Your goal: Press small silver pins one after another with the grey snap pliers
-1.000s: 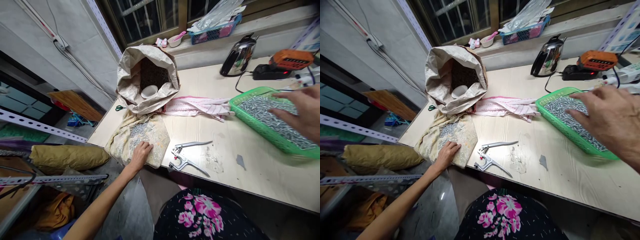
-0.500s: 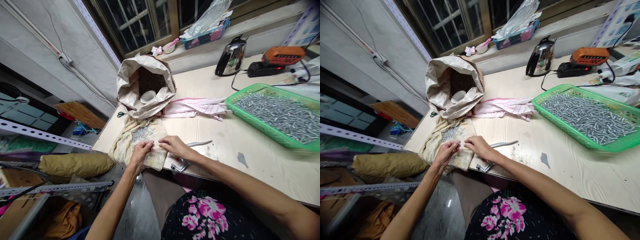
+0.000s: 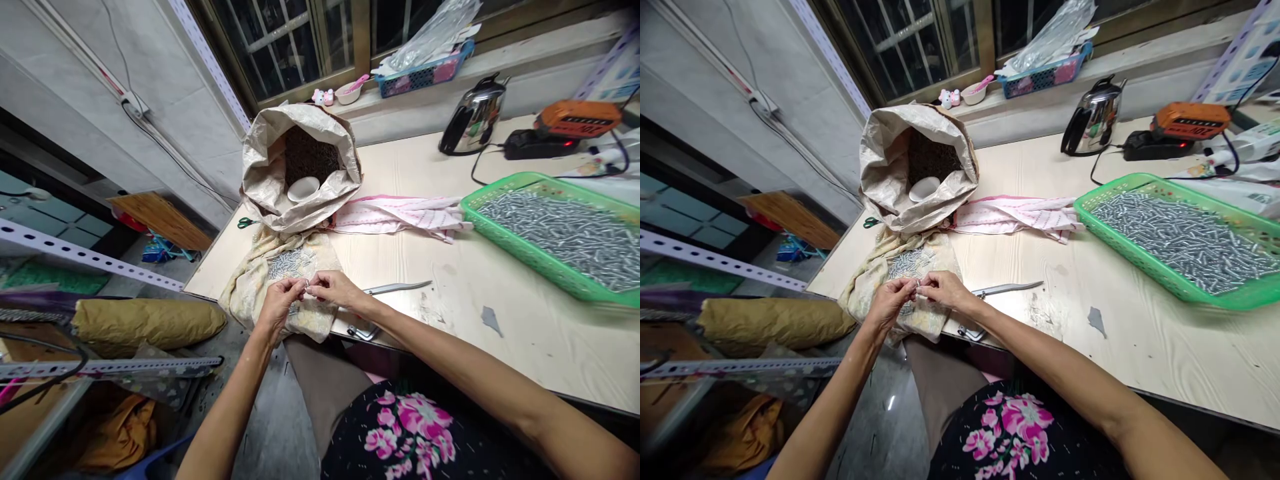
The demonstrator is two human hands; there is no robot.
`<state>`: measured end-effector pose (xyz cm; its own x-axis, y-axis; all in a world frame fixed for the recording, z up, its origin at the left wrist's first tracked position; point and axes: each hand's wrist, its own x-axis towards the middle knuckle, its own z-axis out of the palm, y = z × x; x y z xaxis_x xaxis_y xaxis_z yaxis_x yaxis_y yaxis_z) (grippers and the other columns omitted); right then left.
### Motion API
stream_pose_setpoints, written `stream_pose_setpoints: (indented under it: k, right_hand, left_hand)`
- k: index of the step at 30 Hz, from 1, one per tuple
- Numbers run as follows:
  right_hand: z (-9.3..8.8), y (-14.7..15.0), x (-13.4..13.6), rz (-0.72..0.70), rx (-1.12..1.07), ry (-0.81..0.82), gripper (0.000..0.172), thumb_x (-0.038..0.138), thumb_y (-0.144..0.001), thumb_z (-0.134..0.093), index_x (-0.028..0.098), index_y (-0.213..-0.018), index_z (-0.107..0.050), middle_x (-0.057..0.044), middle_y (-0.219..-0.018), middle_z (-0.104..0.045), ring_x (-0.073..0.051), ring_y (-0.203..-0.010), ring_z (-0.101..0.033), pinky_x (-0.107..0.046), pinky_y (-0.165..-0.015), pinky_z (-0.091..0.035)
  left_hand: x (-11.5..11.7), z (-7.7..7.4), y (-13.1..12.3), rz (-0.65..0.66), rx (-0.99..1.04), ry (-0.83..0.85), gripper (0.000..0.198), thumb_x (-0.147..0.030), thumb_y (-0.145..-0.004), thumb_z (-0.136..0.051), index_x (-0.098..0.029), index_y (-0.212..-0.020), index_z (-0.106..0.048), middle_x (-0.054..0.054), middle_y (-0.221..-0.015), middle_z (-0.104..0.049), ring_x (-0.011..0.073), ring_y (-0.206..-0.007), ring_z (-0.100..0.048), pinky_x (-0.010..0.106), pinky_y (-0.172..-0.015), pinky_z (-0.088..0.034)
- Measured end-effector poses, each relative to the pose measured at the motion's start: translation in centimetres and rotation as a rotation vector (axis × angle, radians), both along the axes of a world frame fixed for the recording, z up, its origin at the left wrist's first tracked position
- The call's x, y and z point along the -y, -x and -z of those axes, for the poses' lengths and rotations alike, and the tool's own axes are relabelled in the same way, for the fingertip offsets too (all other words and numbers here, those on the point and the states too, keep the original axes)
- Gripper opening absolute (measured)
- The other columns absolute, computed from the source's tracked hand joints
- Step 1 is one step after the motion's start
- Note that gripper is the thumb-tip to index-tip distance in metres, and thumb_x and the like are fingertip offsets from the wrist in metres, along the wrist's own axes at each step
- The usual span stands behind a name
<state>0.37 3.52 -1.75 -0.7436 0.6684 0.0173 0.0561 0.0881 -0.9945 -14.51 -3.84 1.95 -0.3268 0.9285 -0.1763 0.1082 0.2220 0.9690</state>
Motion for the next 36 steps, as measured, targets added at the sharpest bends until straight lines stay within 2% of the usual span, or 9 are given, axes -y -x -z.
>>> stream_pose_setpoints:
  k: [5, 8, 11, 14, 17, 20, 23, 29, 36]
  right_hand:
    - [0.1, 1.2, -0.3, 0.068, 0.103, -0.106, 0.017, 0.028, -0.084, -0.061, 0.015, -0.074, -0.056, 0.003, -0.062, -0.054, -0.010, -0.059, -0.050, -0.022, -0.056, -0.035]
    - [-1.0, 0.0, -0.7, 0.096, 0.161, -0.251, 0.014, 0.026, -0.080, -0.069, 0.014, -0.080, -0.060, -0.002, -0.078, -0.060, -0.014, -0.074, -0.054, -0.025, -0.067, -0.037]
    - [-2.4, -4.0, -0.6, 0.091, 0.346, -0.576, 0.016, 0.030, -0.088, -0.064, 0.015, -0.094, -0.061, -0.007, -0.096, -0.061, -0.017, -0.085, -0.056, -0.027, -0.072, -0.038]
    - [-2.7, -9.8, 0.7, 0.019, 0.572, -0.767, 0.018, 0.032, -0.095, -0.053, 0.017, -0.088, -0.060, -0.006, -0.092, -0.059, -0.016, -0.076, -0.056, -0.027, -0.063, -0.036]
    - [-1.5, -14.9, 3.0, -0.031, 0.683, -0.801, 0.017, 0.033, -0.092, -0.058, 0.017, -0.088, -0.056, -0.006, -0.091, -0.057, -0.016, -0.073, -0.055, -0.028, -0.058, -0.033]
    - [0.2, -17.6, 5.0, -0.009, 0.701, -0.811, 0.010, 0.027, -0.094, -0.053, 0.018, -0.089, -0.052, -0.005, -0.091, -0.056, -0.016, -0.072, -0.053, -0.028, -0.058, -0.032]
    - [0.9, -18.0, 5.9, 0.023, 0.688, -0.785, 0.014, 0.020, -0.096, -0.042, 0.018, -0.086, -0.050, -0.004, -0.087, -0.056, -0.014, -0.064, -0.050, -0.027, -0.055, -0.027]
    - [0.6, -17.5, 5.8, 0.061, 0.671, -0.753, 0.017, 0.013, -0.094, -0.038, 0.017, -0.083, -0.050, -0.004, -0.086, -0.056, -0.012, -0.061, -0.046, -0.028, -0.052, -0.020]
    - [1.0, -17.8, 6.0, 0.067, 0.667, -0.723, 0.016, 0.013, -0.094, -0.039, 0.017, -0.087, -0.052, -0.004, -0.088, -0.057, -0.011, -0.061, -0.044, -0.029, -0.052, -0.017]
  left_hand:
    - [0.1, 0.6, 0.3, -0.116, -0.227, -0.005, 0.040, -0.050, -0.065, -0.074, -0.012, -0.076, -0.070, 0.000, -0.060, -0.061, 0.0106, -0.057, -0.051, 0.022, -0.058, -0.041]
    - [0.4, 0.3, 0.0, -0.192, -0.410, -0.008, 0.036, -0.048, -0.070, -0.070, -0.012, -0.079, -0.073, 0.000, -0.062, -0.063, 0.0112, -0.058, -0.052, 0.022, -0.057, -0.040]
    - [1.1, -0.2, -1.4, -0.139, -0.427, 0.038, 0.035, -0.048, -0.070, -0.070, -0.014, -0.079, -0.074, 0.002, -0.064, -0.067, 0.0123, -0.058, -0.054, 0.022, -0.057, -0.041]
    - [1.9, -0.2, -3.7, -0.001, -0.381, 0.099, 0.032, -0.047, -0.070, -0.069, -0.016, -0.077, -0.075, 0.002, -0.066, -0.069, 0.0138, -0.058, -0.057, 0.023, -0.056, -0.042]
    - [2.2, 0.6, -5.9, 0.148, -0.393, 0.137, 0.026, -0.042, -0.072, -0.069, -0.017, -0.074, -0.076, 0.003, -0.066, -0.071, 0.0161, -0.062, -0.061, 0.024, -0.057, -0.043]
    - [1.8, 1.5, -7.3, 0.257, -0.443, 0.175, 0.023, -0.038, -0.074, -0.068, -0.017, -0.073, -0.076, 0.004, -0.066, -0.071, 0.0175, -0.064, -0.063, 0.024, -0.058, -0.044]
    - [1.1, 1.8, -8.1, 0.343, -0.500, 0.201, 0.020, -0.035, -0.073, -0.068, -0.017, -0.071, -0.076, 0.004, -0.065, -0.071, 0.0170, -0.062, -0.062, 0.024, -0.059, -0.044]
    - [0.6, 1.5, -8.7, 0.414, -0.565, 0.272, 0.022, -0.039, -0.068, -0.071, -0.017, -0.068, -0.076, 0.004, -0.065, -0.071, 0.0163, -0.060, -0.059, 0.024, -0.058, -0.041]
    - [-0.3, 2.0, -7.3, 0.443, -0.546, 0.388, 0.039, -0.052, -0.069, -0.067, -0.014, -0.072, -0.076, 0.000, -0.050, -0.059, 0.0105, -0.047, -0.045, 0.021, -0.046, -0.027]
